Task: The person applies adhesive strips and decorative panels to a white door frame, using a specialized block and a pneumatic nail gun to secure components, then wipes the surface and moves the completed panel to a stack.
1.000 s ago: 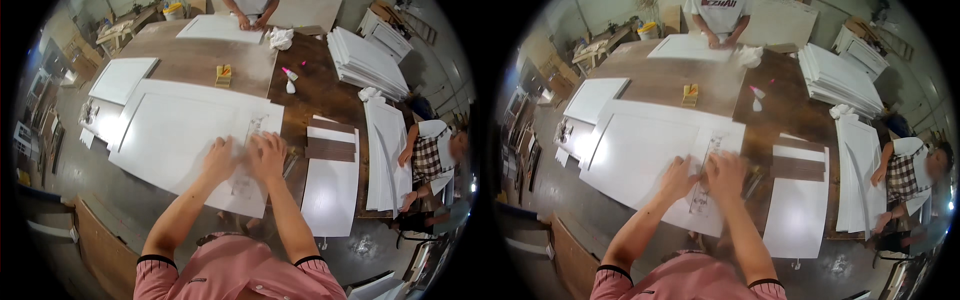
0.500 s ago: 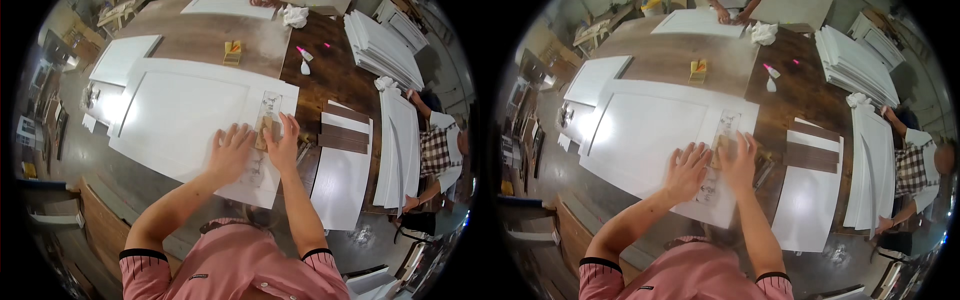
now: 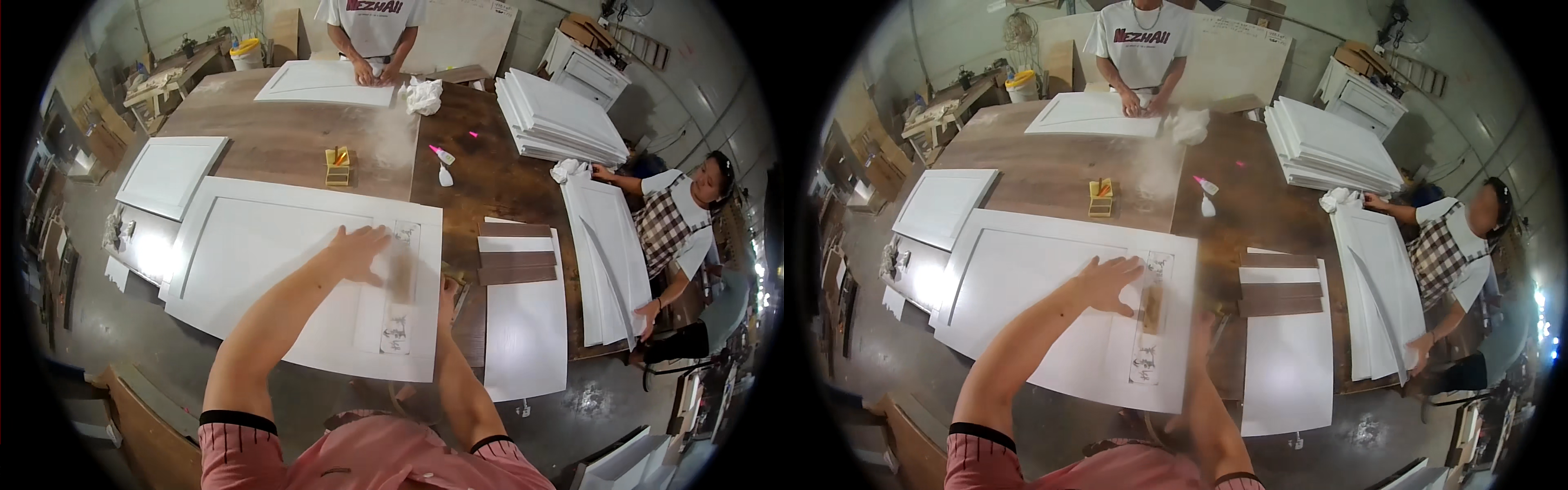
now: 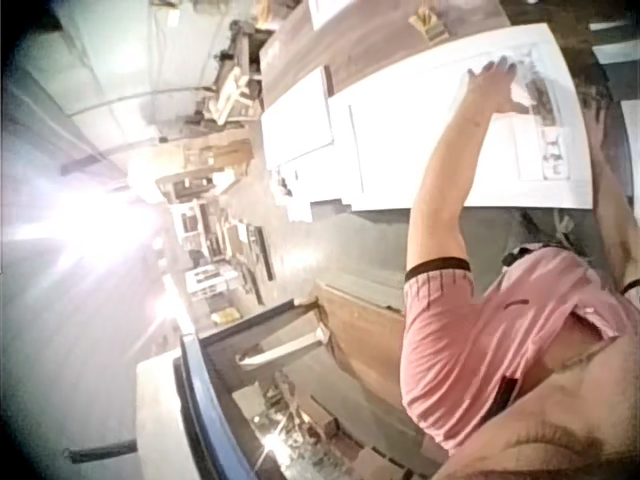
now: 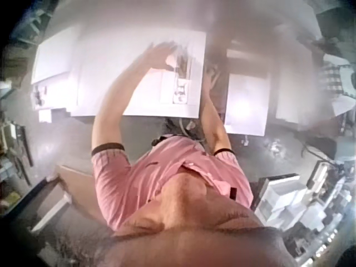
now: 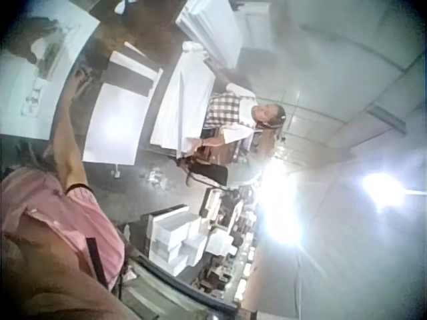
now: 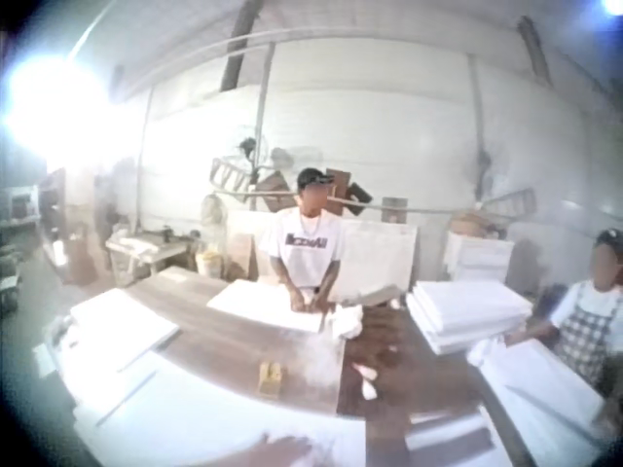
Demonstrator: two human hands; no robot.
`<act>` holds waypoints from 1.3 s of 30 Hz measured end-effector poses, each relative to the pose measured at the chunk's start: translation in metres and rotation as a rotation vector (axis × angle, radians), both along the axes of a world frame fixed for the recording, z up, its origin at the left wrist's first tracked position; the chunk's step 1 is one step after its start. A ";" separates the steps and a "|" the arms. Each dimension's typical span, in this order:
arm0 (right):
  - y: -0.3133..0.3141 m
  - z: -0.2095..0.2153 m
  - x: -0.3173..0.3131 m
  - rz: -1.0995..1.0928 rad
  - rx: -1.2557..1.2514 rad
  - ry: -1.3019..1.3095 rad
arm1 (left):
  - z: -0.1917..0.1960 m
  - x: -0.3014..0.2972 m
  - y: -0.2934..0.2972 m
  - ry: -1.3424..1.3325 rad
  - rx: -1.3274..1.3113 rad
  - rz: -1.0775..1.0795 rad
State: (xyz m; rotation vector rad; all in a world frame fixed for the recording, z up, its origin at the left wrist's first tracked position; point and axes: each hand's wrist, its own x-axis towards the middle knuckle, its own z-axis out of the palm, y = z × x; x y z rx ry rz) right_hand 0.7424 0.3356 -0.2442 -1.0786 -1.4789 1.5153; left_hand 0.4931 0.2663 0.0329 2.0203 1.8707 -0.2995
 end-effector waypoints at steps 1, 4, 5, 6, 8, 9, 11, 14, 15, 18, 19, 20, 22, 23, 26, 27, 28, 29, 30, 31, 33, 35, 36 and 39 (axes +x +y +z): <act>0.003 -0.001 0.001 -0.039 0.066 0.020 | -0.002 -0.003 0.002 -0.022 0.000 0.005; 0.010 0.005 0.009 -0.352 0.552 -0.613 | -0.022 -0.005 0.008 -0.135 0.033 0.003; 0.010 0.021 0.003 -0.325 0.519 -0.528 | -0.024 -0.014 0.001 -0.164 0.048 0.023; 0.009 0.041 0.010 -0.299 0.484 -0.444 | -0.026 -0.021 -0.007 -0.190 0.063 0.061; -0.003 0.110 0.018 -0.374 0.268 -0.152 | -0.025 -0.033 -0.024 -0.252 0.099 0.137; 0.001 0.134 0.041 -0.374 0.081 -0.027 | -0.027 -0.031 -0.026 -0.248 0.145 0.170; 0.018 0.168 0.091 -0.295 -0.299 0.139 | -0.038 -0.029 -0.025 -0.246 0.222 0.242; 0.021 0.251 0.089 -0.087 -0.543 0.427 | -0.045 -0.031 -0.033 -0.166 0.282 0.232; 0.024 0.274 0.081 -0.038 -0.503 0.396 | -0.049 -0.031 -0.033 -0.190 0.281 0.232; 0.015 0.338 0.014 0.116 -0.322 0.105 | -0.053 -0.042 -0.043 -0.209 0.266 0.274; 0.024 0.348 -0.003 0.207 -0.268 -0.044 | -0.046 -0.039 -0.040 -0.212 0.260 0.285; 0.030 0.354 -0.018 0.296 -0.216 -0.193 | -0.043 -0.036 -0.037 -0.213 0.252 0.294; 0.038 0.355 -0.058 0.416 -0.120 -0.418 | -0.045 -0.035 -0.034 -0.179 0.220 0.319; 0.042 0.352 -0.076 0.479 -0.068 -0.531 | -0.045 -0.035 -0.034 -0.161 0.206 0.336; 0.057 0.341 -0.113 0.559 -0.053 -0.719 | -0.043 -0.035 -0.034 -0.165 0.186 0.344; 0.062 0.338 -0.117 0.570 -0.068 -0.730 | -0.042 -0.036 -0.035 -0.178 0.204 0.338; 0.064 0.336 -0.123 0.586 -0.087 -0.742 | -0.043 -0.036 -0.038 -0.192 0.217 0.335; 0.066 0.334 -0.126 0.601 -0.106 -0.754 | -0.043 -0.037 -0.039 -0.207 0.230 0.331; 0.068 0.333 -0.128 0.590 -0.124 -0.760 | -0.043 -0.038 -0.039 -0.207 0.226 0.333; 0.064 0.338 -0.128 0.576 -0.147 -0.769 | -0.041 -0.036 -0.040 -0.210 0.219 0.332; 0.063 0.341 -0.127 0.564 -0.188 -0.783 | -0.039 -0.034 -0.040 -0.219 0.215 0.334; 0.063 0.343 -0.127 0.565 -0.217 -0.783 | -0.036 -0.033 -0.040 -0.218 0.227 0.336; 0.063 0.340 -0.127 0.560 -0.217 -0.803 | -0.036 -0.032 -0.040 -0.227 0.234 0.334; 0.061 0.337 -0.126 0.541 -0.187 -0.807 | -0.037 -0.033 -0.041 -0.241 0.272 0.330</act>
